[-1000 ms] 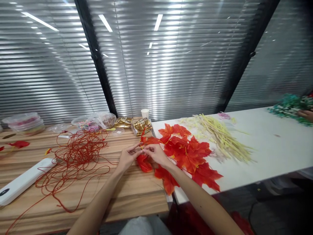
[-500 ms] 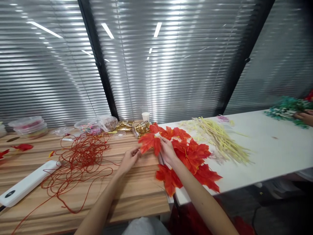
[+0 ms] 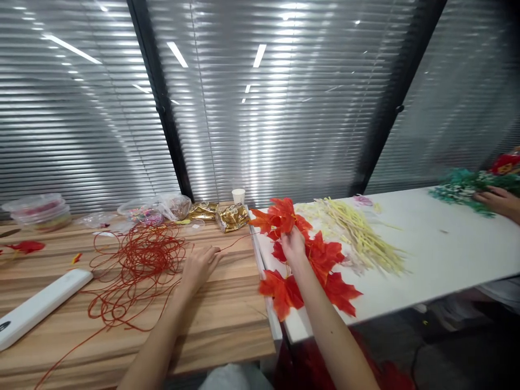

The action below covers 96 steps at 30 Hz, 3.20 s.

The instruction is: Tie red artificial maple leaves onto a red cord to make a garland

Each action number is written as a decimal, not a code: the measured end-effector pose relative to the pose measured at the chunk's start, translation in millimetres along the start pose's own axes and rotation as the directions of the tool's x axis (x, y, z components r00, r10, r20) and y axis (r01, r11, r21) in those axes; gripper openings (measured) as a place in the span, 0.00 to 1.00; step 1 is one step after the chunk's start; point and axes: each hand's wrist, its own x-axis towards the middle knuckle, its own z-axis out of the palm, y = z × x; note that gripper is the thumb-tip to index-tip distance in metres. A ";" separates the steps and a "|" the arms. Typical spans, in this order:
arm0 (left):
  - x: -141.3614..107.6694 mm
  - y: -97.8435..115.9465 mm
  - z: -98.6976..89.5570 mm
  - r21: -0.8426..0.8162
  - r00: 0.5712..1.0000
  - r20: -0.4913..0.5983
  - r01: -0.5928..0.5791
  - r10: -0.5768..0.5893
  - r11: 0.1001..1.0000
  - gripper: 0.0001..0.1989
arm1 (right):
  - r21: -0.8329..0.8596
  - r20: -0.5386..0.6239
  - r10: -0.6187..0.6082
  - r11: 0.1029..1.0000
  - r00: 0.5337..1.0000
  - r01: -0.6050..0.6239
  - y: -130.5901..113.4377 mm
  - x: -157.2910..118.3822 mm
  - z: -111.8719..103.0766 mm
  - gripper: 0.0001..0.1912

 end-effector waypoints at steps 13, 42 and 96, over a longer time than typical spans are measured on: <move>-2.8 -13.9 7.5 -0.036 0.999 -0.033 0.021 -0.022 0.999 0.13 | -0.655 0.317 -0.624 0.401 0.715 0.641 -0.9 -20.5 1.9 0.21; -0.4 15.3 2.6 0.081 0.982 0.019 -0.187 0.186 0.979 0.13 | -0.416 0.831 -0.191 0.410 0.523 0.812 36.3 -71.0 11.1 0.12; -36.9 -101.8 -51.9 0.528 0.987 0.153 -0.041 -0.048 0.848 0.11 | -0.520 -0.001 -0.504 0.738 0.864 0.430 9.5 4.0 -6.0 0.22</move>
